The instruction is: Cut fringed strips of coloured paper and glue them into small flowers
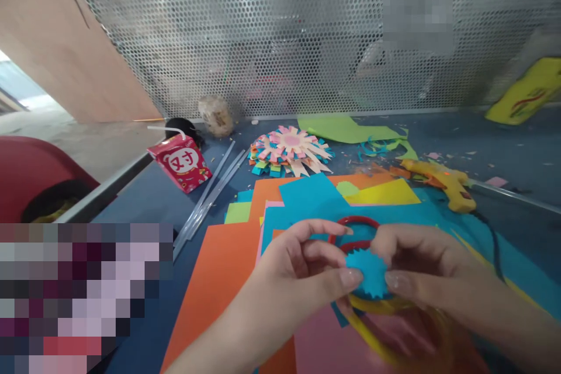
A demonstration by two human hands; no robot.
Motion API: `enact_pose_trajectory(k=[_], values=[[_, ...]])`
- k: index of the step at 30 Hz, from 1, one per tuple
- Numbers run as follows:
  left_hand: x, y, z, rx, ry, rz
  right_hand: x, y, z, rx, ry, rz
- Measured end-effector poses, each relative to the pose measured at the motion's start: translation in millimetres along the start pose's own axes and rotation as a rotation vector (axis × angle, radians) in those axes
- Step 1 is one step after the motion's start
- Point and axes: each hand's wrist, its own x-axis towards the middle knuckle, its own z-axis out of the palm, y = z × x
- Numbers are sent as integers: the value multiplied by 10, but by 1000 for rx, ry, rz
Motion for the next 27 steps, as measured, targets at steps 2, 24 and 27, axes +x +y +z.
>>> enact_pose_trajectory(k=[2, 24, 27], values=[[8, 9, -7, 39, 48, 25, 12, -53, -65, -159, 47, -67], [192, 173, 46, 1153, 221, 397, 281, -121, -1182, -1436, 839, 680], [342, 294, 98, 1356, 183, 506, 217, -191, -1097, -1512, 655, 597]])
